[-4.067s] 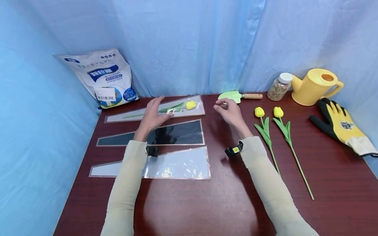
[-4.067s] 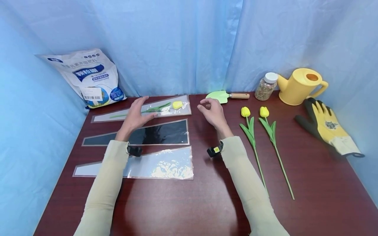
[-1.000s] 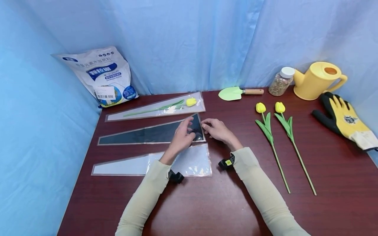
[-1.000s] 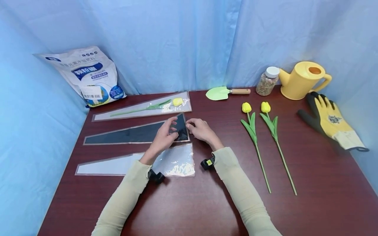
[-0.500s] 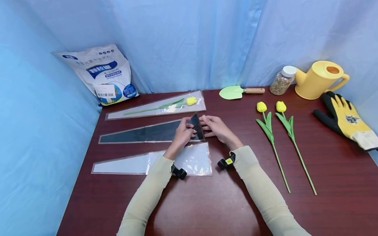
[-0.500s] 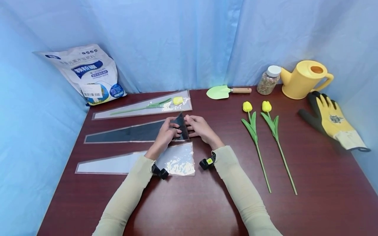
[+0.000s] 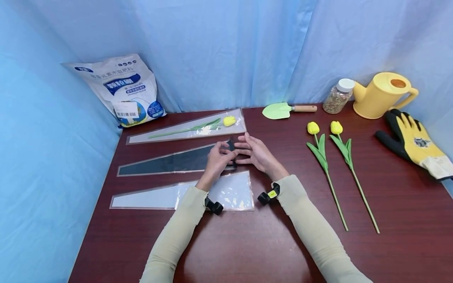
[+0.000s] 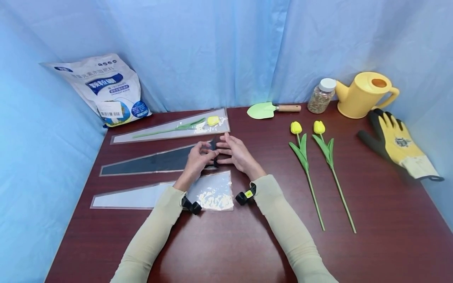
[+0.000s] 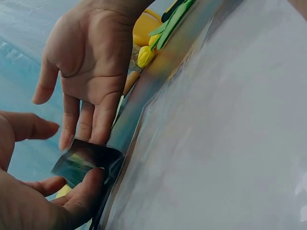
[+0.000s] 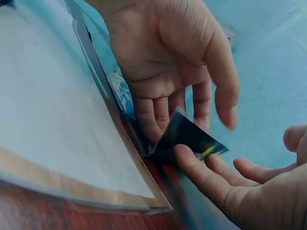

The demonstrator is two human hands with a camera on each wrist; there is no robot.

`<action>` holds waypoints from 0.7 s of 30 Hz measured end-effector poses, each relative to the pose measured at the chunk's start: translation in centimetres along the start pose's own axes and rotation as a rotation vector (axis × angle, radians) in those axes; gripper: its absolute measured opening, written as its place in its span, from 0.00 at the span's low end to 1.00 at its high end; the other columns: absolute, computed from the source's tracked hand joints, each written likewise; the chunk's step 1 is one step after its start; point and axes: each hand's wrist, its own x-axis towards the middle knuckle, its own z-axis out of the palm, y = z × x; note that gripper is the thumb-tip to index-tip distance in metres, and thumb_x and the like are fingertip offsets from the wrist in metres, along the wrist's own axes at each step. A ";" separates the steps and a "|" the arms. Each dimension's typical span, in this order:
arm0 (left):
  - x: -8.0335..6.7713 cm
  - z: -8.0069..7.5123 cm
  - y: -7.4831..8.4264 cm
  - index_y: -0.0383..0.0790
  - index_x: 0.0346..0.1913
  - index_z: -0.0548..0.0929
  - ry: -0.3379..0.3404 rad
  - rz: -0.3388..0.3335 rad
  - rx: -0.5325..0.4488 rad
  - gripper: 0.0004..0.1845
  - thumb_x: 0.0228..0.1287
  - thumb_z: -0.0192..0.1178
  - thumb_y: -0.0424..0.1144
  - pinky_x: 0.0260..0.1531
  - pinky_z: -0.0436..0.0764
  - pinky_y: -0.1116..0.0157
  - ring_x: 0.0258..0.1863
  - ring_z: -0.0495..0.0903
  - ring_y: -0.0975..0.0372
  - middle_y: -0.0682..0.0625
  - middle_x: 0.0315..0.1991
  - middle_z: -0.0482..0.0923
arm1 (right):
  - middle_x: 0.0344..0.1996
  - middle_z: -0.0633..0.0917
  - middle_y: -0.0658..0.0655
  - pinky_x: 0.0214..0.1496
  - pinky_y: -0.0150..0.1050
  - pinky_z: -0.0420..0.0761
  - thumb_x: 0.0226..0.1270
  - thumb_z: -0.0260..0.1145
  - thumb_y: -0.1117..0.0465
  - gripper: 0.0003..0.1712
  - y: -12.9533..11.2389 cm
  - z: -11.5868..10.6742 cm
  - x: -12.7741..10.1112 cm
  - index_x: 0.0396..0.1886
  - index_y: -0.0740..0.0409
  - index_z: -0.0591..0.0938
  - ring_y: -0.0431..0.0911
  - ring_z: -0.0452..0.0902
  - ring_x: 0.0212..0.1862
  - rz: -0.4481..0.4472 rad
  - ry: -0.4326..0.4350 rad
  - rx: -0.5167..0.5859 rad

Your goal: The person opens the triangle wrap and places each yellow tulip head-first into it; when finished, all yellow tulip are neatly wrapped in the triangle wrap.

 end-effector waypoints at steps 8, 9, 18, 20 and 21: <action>0.2 0.1 -0.2 0.31 0.45 0.82 0.070 0.011 0.053 0.09 0.65 0.62 0.32 0.28 0.84 0.70 0.25 0.79 0.66 0.43 0.37 0.82 | 0.69 0.68 0.69 0.57 0.53 0.85 0.81 0.40 0.43 0.38 0.1 0.4 0.1 0.76 0.65 0.55 0.63 0.65 0.73 0.001 0.007 0.051; 0.2 0.2 -0.3 0.31 0.44 0.83 0.078 0.012 0.064 0.08 0.66 0.61 0.32 0.27 0.84 0.70 0.24 0.78 0.66 0.42 0.36 0.82 | 0.68 0.69 0.68 0.56 0.52 0.86 0.81 0.40 0.43 0.38 0.2 0.4 0.1 0.76 0.66 0.56 0.63 0.65 0.73 0.001 0.009 0.049; 0.3 0.0 -0.9 0.32 0.38 0.88 0.130 0.050 0.102 0.07 0.66 0.61 0.31 0.25 0.82 0.71 0.21 0.80 0.68 0.38 0.36 0.88 | 0.71 0.68 0.69 0.57 0.51 0.85 0.83 0.42 0.47 0.32 0.3 -0.1 0.8 0.73 0.64 0.59 0.62 0.69 0.71 0.034 0.049 -0.059; 0.3 0.0 -1.0 0.31 0.37 0.88 0.127 0.050 0.074 0.07 0.65 0.62 0.31 0.26 0.84 0.70 0.20 0.82 0.68 0.36 0.36 0.88 | 0.70 0.70 0.68 0.52 0.46 0.87 0.82 0.45 0.47 0.31 0.3 -0.4 1.1 0.73 0.62 0.61 0.60 0.74 0.68 0.048 0.064 -0.098; 0.3 0.0 -1.0 0.31 0.37 0.88 0.127 0.050 0.069 0.07 0.65 0.62 0.31 0.26 0.84 0.70 0.20 0.82 0.68 0.36 0.35 0.88 | 0.69 0.71 0.68 0.49 0.44 0.88 0.82 0.46 0.47 0.31 0.3 -0.5 1.2 0.73 0.62 0.62 0.59 0.76 0.66 0.055 0.073 -0.121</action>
